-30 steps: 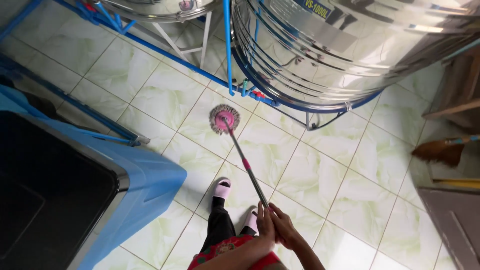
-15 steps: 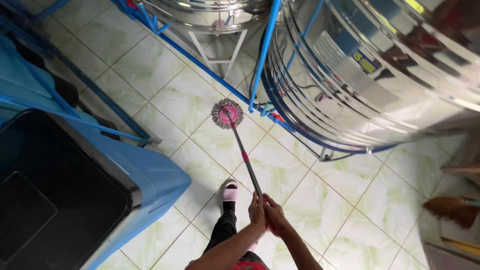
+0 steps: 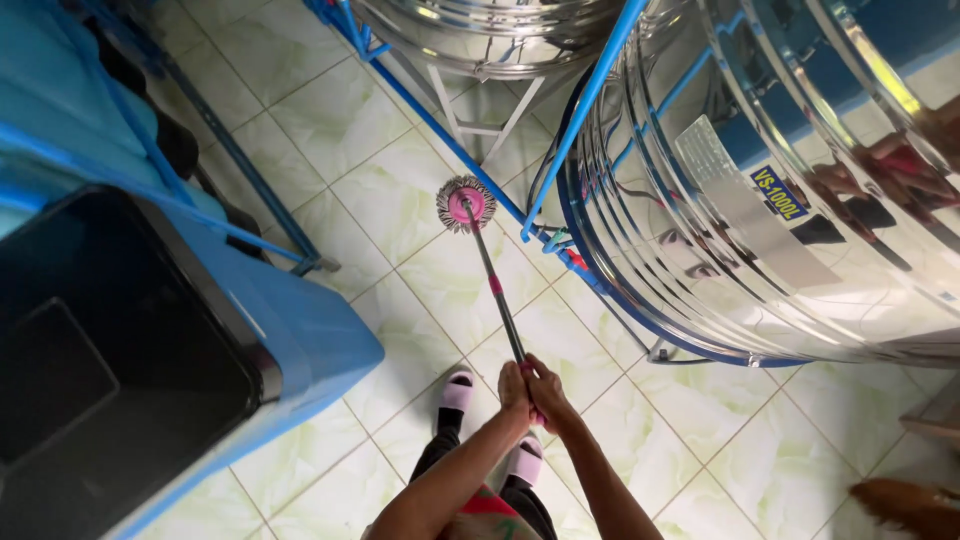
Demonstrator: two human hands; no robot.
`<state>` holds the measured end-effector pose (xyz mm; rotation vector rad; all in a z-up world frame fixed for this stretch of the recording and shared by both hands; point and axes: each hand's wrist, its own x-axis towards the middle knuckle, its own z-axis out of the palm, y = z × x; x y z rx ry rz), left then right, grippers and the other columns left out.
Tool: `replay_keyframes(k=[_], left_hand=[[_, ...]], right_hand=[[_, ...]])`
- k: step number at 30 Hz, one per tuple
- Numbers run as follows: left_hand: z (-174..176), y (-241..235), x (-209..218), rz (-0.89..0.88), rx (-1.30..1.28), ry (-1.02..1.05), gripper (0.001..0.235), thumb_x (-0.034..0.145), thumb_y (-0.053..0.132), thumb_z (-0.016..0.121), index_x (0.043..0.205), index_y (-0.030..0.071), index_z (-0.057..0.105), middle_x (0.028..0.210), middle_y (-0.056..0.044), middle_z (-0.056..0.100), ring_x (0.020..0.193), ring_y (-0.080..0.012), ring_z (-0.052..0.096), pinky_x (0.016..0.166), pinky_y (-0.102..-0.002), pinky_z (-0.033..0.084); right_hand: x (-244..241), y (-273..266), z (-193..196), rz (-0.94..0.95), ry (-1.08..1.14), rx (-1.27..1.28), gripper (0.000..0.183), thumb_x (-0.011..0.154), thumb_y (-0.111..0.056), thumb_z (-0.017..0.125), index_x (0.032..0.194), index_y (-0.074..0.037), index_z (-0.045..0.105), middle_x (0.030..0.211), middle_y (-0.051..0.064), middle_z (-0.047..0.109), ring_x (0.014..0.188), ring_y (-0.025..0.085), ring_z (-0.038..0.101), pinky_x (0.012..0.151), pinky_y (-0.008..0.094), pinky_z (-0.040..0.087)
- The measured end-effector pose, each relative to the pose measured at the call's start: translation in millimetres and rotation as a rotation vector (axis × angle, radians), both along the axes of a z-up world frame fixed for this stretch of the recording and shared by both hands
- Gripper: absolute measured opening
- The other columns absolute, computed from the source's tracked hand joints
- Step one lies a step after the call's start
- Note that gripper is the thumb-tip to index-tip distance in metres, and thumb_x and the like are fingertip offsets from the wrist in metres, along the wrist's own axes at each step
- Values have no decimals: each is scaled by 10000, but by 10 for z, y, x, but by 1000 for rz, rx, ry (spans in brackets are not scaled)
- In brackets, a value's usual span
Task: Mop the tiled floor in a water filtration or storage area.
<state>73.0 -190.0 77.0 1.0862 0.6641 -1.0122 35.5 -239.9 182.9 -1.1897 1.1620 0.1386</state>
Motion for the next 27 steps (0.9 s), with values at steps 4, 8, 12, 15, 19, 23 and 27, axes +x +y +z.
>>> replay_keyframes(k=[4,8,12,15,19,23,27], left_hand=[[-68,30,-948,-26,68,162,509,992,640,441,925,154,578,641,-70,557,411,-210,472,337,-361,328],[110,-121,-1711,-68,-125,276,583,1013,655,379,1090,120,598,740,-143,625,479,-276,527,406,-437,413],[429,-290,-2001,-26,-155,292,597,1002,660,355,1151,122,567,768,-165,607,538,-294,521,502,-463,463],[657,-354,-1733,-59,7,207,486,1014,566,408,1230,169,585,940,-75,665,747,-242,604,647,-434,524],[421,-422,-1426,-28,49,175,513,1030,553,401,1222,117,594,1038,-97,660,862,-261,635,698,-436,527],[297,-505,-662,214,33,35,488,1009,483,455,1150,69,669,1064,-130,704,900,-286,660,731,-438,550],[430,-350,412,375,-3,52,439,1009,450,482,1172,79,650,1066,-157,680,939,-312,644,762,-461,537]], right_hand=[[-852,-23,286,123,15,21,499,1053,-323,496,1546,-244,491,550,42,547,395,135,425,342,308,321],[-1523,-290,811,342,141,65,541,1045,-350,489,1576,-276,414,563,38,516,402,120,364,359,296,265],[-1694,-494,1067,424,218,112,549,1042,-333,500,1583,-273,426,577,19,521,424,101,373,373,272,253],[-1546,-614,966,383,186,147,551,1039,-306,515,1582,-262,434,566,26,513,425,109,383,371,272,249],[-1108,-571,950,382,196,158,540,1044,-310,507,1577,-253,442,544,33,487,413,112,370,364,272,244],[-322,-562,757,387,141,140,515,1036,-262,491,1551,-250,478,539,40,492,378,128,361,338,296,252],[692,-542,218,455,15,44,477,1047,-226,496,1523,-214,528,570,60,568,362,145,431,319,324,317]])
